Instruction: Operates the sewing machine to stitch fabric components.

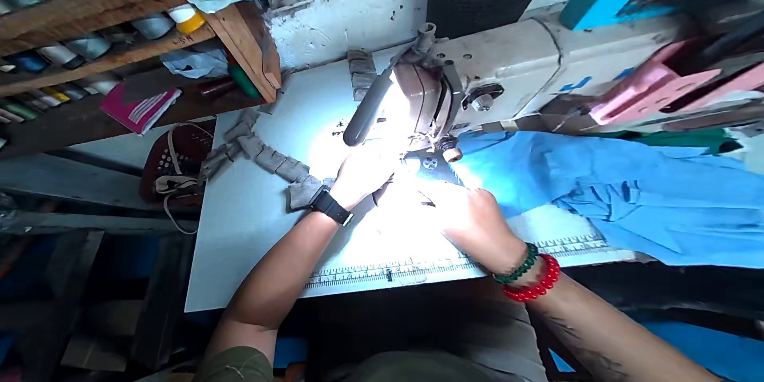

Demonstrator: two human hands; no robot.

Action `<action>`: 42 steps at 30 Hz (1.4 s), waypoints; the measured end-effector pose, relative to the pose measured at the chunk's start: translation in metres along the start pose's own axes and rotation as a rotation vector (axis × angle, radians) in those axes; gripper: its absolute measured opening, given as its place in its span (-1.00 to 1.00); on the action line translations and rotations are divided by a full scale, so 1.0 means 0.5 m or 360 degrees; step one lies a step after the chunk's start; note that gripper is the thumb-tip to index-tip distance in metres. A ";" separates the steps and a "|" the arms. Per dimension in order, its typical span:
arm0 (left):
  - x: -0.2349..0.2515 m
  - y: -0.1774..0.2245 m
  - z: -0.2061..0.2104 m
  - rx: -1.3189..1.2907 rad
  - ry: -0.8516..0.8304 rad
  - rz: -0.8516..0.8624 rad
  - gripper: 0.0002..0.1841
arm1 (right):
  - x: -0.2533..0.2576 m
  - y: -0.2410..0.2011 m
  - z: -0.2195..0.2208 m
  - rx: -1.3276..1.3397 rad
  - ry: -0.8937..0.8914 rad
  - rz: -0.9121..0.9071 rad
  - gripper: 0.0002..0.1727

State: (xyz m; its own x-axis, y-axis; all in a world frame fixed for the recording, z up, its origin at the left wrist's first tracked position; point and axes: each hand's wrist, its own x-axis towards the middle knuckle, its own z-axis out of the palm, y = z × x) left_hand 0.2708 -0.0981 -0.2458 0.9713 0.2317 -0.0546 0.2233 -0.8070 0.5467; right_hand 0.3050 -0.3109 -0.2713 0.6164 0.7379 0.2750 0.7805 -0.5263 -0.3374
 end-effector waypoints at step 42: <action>-0.100 -0.011 -0.044 -0.0537 0.0199 0.0468 -0.85 | 0.037 0.004 -0.023 0.1172 -0.0063 0.0226 -0.79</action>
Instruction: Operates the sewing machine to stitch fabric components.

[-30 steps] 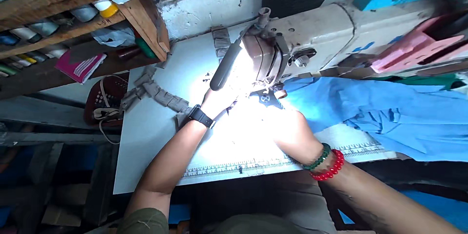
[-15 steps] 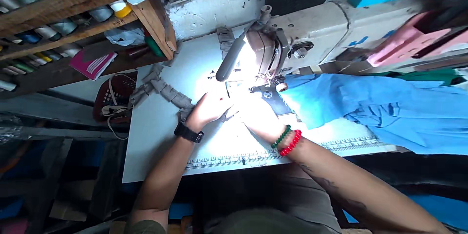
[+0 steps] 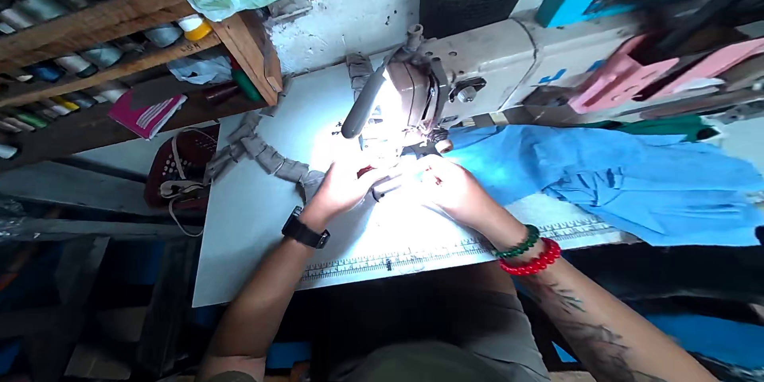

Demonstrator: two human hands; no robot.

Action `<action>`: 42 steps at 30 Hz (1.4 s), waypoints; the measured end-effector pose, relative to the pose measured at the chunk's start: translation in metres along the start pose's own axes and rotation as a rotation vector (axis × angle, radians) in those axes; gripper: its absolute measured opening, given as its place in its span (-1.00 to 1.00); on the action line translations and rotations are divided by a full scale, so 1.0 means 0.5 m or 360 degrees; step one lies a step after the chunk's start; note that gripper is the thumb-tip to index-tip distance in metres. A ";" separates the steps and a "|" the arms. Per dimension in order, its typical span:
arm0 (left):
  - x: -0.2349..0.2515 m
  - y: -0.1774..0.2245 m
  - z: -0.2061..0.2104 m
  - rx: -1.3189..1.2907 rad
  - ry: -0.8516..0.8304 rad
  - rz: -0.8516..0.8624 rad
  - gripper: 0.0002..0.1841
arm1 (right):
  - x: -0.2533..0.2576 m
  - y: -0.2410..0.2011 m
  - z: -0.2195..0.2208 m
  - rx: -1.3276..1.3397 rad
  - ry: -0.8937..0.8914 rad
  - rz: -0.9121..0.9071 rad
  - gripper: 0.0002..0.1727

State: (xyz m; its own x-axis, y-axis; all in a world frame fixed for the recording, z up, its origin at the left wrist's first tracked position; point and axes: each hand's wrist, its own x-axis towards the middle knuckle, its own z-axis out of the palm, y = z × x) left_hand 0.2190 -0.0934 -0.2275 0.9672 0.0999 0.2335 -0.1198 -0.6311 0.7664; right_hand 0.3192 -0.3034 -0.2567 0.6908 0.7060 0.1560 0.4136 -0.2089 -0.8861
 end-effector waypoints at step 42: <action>-0.018 0.034 0.010 -0.0157 -0.0103 -0.0252 -0.78 | 0.001 -0.005 0.002 0.0256 -0.0056 0.0109 -0.83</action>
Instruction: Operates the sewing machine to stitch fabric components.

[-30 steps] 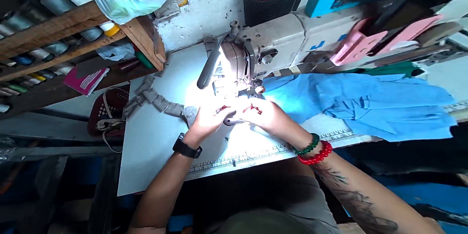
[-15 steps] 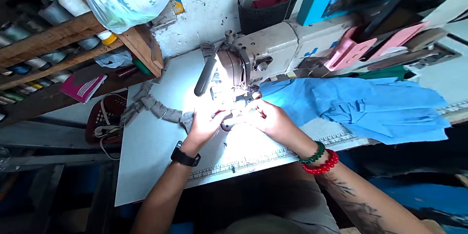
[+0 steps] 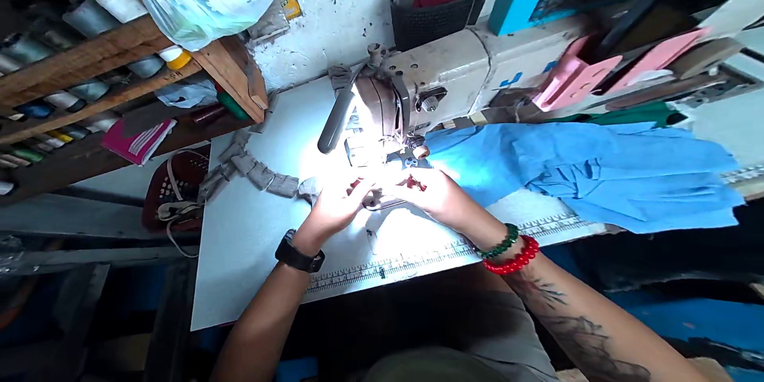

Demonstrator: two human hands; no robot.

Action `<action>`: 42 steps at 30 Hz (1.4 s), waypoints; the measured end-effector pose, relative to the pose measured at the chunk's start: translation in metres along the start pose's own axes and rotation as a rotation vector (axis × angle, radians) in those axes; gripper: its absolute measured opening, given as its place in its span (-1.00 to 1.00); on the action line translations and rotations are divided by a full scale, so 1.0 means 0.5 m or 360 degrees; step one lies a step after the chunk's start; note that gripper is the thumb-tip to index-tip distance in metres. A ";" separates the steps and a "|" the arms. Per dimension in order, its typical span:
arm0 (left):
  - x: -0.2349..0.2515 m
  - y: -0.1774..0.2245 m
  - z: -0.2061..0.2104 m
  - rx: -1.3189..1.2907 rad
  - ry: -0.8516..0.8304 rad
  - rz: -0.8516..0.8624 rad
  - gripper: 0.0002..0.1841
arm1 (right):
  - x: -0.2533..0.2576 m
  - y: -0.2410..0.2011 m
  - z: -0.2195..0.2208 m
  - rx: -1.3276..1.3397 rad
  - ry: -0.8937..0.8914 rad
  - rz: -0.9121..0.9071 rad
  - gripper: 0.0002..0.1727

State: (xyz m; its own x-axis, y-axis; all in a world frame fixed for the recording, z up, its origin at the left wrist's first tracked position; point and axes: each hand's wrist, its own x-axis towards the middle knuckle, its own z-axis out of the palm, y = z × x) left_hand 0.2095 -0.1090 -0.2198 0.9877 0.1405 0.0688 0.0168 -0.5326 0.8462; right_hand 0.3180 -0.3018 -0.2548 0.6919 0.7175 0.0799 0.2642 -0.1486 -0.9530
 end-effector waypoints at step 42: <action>0.120 -0.031 0.029 0.0715 -0.0014 -0.0343 -0.77 | -0.043 0.033 0.011 -0.1539 0.0144 -0.0366 -0.87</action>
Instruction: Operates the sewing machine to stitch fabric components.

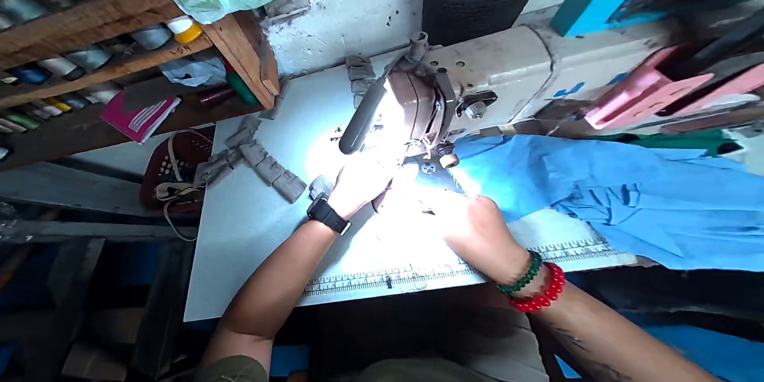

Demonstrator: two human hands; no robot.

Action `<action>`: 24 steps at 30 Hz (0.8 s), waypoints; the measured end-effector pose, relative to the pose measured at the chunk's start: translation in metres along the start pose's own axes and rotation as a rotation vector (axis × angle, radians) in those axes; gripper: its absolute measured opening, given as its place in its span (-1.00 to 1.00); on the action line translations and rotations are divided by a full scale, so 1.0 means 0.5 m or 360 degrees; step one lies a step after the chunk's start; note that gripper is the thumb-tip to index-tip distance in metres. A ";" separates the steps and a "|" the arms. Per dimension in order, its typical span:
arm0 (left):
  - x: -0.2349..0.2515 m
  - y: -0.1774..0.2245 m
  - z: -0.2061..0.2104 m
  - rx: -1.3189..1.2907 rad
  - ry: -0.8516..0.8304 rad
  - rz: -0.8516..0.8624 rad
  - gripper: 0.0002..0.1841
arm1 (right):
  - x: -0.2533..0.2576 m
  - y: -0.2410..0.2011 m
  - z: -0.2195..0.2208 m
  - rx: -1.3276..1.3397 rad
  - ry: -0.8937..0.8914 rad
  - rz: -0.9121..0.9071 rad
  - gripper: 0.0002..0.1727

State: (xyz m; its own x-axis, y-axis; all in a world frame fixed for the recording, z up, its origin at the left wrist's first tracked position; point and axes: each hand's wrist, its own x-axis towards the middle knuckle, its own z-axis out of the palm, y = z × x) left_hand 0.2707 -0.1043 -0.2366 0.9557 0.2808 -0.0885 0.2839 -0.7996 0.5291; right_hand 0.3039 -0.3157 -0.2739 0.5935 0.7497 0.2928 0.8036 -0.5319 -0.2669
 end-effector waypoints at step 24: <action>-0.102 -0.037 -0.088 -0.0149 -0.0006 0.0098 -0.73 | 0.085 -0.098 0.025 0.0260 -0.0134 -0.0151 -0.74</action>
State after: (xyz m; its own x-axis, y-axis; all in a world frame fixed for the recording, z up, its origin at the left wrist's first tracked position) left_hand 0.2134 -0.0804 -0.2046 0.9714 0.2304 -0.0567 0.2164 -0.7622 0.6101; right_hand 0.2892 -0.2529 -0.2600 0.5041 0.8273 0.2480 0.8338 -0.3913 -0.3893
